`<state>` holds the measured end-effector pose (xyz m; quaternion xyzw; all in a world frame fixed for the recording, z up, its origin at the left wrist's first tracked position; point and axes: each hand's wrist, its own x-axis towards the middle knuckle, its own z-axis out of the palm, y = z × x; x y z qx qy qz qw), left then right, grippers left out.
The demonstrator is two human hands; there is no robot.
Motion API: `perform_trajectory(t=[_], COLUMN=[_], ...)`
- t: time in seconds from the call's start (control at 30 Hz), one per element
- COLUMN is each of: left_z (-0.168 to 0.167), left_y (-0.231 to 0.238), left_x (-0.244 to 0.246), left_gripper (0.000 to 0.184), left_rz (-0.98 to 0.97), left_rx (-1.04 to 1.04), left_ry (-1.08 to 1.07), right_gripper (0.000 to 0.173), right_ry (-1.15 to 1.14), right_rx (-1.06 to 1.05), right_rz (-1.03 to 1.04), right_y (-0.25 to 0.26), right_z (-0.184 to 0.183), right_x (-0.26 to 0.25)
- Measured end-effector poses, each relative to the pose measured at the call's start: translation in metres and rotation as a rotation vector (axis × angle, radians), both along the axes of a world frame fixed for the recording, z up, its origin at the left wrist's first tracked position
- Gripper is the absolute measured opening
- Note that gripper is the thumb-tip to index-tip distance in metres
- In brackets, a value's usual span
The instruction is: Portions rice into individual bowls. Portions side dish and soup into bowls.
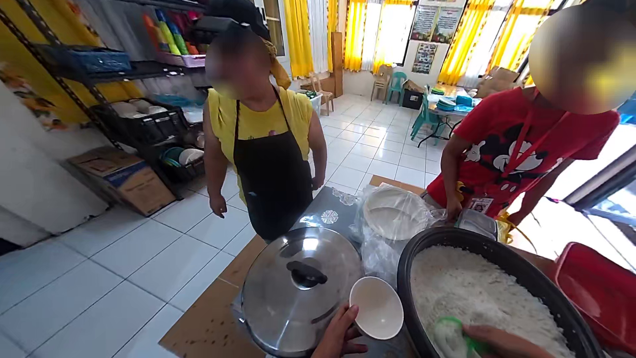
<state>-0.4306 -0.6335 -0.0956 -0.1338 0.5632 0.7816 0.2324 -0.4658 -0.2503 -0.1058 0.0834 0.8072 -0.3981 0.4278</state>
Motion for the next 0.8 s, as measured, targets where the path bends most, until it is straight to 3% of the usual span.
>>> perform_trajectory(t=[0.23,0.33,0.4,0.43,0.57,0.73,0.8], left_z=[0.005,0.017,0.019,0.021,0.031,0.028,0.026], left_y=[0.019,0.055,0.082,0.094,0.131,0.144,0.144], left_x=[-0.007,-0.017,-0.022,-0.025,-0.033,-0.031,-0.031], left_gripper=[0.042,0.042,0.045,0.045,0.043,0.040,0.037], left_rz=[0.101,0.021,-0.069,-0.110,-0.200,-0.255,-0.267], left_rx=[0.005,0.034,0.070,0.092,0.171,0.236,0.269], left_ry=[0.010,0.050,0.051,0.043,-0.017,-0.025,-0.016], right_gripper=[0.051,0.048,0.036,0.030,0.047,0.051,0.049], right_ry=[0.082,0.246,0.410,0.502,0.814,1.202,1.312], right_rx=[-0.459,-0.528,-0.507,-0.480,-0.270,0.363,0.464], right_rz=[-0.435,-0.465,-0.458,-0.456,-0.424,-0.157,-0.130], right_y=[-0.008,-0.015,-0.020,-0.023,-0.032,-0.044,-0.046], right_z=[0.040,0.067,0.083,0.089,0.098,0.074,0.069], right_x=[-0.035,-0.021,-0.003,0.005,0.039,0.066,0.069])
